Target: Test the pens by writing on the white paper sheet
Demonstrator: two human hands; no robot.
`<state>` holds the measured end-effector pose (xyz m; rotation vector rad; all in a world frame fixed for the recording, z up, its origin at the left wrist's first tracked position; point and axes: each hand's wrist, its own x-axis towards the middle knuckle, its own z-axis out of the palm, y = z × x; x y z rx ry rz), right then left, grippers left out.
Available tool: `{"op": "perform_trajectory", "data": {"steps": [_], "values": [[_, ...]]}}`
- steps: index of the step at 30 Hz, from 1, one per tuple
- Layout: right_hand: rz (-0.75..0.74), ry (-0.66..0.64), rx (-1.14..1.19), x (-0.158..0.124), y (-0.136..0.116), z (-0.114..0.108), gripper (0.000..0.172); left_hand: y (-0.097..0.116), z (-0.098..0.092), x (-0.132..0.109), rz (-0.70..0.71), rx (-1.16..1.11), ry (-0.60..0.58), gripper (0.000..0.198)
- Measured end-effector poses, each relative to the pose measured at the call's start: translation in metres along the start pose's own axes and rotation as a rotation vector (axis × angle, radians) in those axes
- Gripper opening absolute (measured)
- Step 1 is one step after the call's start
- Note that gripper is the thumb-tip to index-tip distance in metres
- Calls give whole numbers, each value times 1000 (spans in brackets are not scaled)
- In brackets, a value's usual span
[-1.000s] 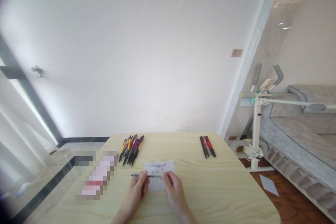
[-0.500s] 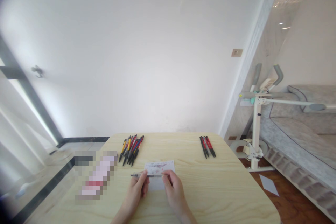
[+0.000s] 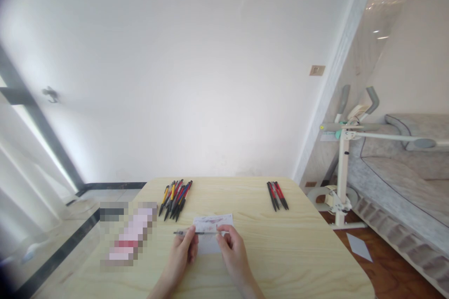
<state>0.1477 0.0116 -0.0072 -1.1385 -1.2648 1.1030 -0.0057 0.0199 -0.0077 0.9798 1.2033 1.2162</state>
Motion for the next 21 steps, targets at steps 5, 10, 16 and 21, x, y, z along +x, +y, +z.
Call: {"op": "perform_trajectory", "data": {"steps": [5, 10, 16, 21], "values": [[40, -15, 14, 0, 0, 2, 41, 0, 0, 1, -23, -35, 3, 50], [59, -31, -21, -1, 2, 3, 48, -1, -1, 0, -18, -43, -12, 50], [63, -19, -69, 0, 4, 4, 49, 1, 0, 0, 1, -37, -11, 51], [31, -43, -62, 0, 2, 2, 43, 0, 0, 0, 10, -27, -19, 50]]}}
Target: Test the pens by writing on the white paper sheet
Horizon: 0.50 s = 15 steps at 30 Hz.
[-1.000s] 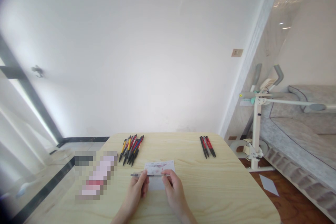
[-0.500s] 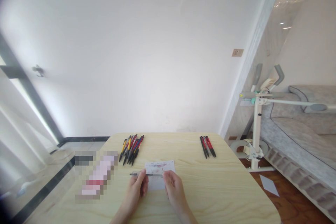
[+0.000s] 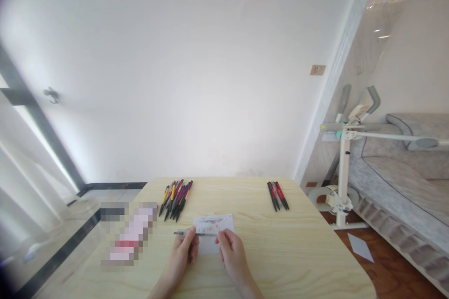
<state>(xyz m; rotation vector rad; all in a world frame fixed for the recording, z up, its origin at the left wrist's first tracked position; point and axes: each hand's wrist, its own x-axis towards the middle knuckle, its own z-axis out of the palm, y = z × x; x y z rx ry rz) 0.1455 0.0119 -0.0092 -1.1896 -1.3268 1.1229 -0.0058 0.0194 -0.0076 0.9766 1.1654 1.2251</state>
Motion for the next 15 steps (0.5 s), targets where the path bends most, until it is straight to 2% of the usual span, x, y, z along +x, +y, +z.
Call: {"op": "perform_trajectory", "data": {"steps": [15], "values": [[-26, -12, 61, -2, -4, 0, 32, -6, -2, 3, -17, -10, 3, 49]]}}
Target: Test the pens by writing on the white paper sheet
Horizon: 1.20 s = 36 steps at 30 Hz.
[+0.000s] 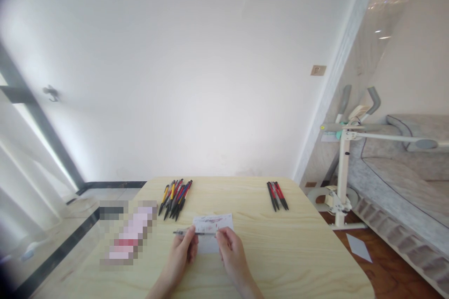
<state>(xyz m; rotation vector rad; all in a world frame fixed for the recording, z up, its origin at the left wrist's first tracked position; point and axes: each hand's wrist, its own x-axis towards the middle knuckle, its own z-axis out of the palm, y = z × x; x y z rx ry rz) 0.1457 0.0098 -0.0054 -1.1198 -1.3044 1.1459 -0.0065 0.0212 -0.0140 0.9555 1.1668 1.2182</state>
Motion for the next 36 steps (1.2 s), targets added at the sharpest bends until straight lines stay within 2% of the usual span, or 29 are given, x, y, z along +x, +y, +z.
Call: {"op": "perform_trajectory", "data": {"steps": [15, 28, 36], "values": [[-13, -26, 29, 1, 6, -4, 30, 6, 2, -3, 12, 12, -2, 49], [16, 58, -5, 0, 0, 2, 48, 6, 2, -1, 6, 24, 9, 50], [27, 36, -2, 1, 1, 0, 43, 9, 3, -4, -2, 20, 21, 50]]}}
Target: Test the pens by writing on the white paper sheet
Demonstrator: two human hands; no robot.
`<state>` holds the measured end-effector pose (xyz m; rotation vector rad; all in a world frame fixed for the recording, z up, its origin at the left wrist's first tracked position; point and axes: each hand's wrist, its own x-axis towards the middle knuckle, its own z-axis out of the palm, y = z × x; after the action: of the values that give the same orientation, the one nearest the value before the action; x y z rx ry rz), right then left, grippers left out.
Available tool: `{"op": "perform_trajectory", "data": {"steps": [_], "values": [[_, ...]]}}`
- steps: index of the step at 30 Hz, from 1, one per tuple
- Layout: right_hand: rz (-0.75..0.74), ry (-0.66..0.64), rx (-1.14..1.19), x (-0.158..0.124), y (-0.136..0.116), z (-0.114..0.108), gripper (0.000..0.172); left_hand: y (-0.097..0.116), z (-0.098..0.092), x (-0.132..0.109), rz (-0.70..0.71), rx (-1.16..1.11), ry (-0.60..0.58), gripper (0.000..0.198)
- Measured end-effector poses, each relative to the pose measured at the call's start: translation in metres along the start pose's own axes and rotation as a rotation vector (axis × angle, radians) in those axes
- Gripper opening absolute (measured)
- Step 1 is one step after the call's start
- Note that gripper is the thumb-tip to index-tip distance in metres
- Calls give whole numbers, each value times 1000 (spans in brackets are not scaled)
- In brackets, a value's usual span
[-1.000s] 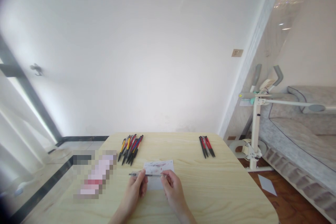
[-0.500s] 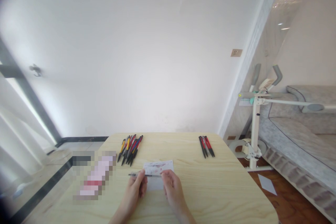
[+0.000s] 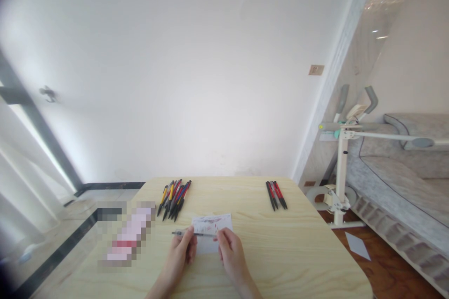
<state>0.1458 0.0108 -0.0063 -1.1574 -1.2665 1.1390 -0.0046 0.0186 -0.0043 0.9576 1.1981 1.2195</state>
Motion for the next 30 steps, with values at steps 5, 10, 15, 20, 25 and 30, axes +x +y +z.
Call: {"op": "perform_trajectory", "data": {"steps": [5, 10, 15, 20, 25, 30], "values": [[7, -8, 19, 0, 0, 0, 40, 0, -1, 0, -10, 0, -5, 50], [17, -10, 29, 0, 0, -1, 39, -1, -1, 0, -3, -3, -8, 50], [13, -11, 48, 1, 1, -2, 37, -3, -2, 1, -9, -7, -7, 50], [4, -13, 52, 1, 1, -2, 37, -5, -3, 3, -21, 5, -6, 51], [-1, -15, 60, 0, -1, -3, 37, -7, -3, 4, -17, 0, -27, 50], [-20, -15, 79, 0, -3, -3, 34, -6, -2, 3, 4, -15, -14, 49]]}}
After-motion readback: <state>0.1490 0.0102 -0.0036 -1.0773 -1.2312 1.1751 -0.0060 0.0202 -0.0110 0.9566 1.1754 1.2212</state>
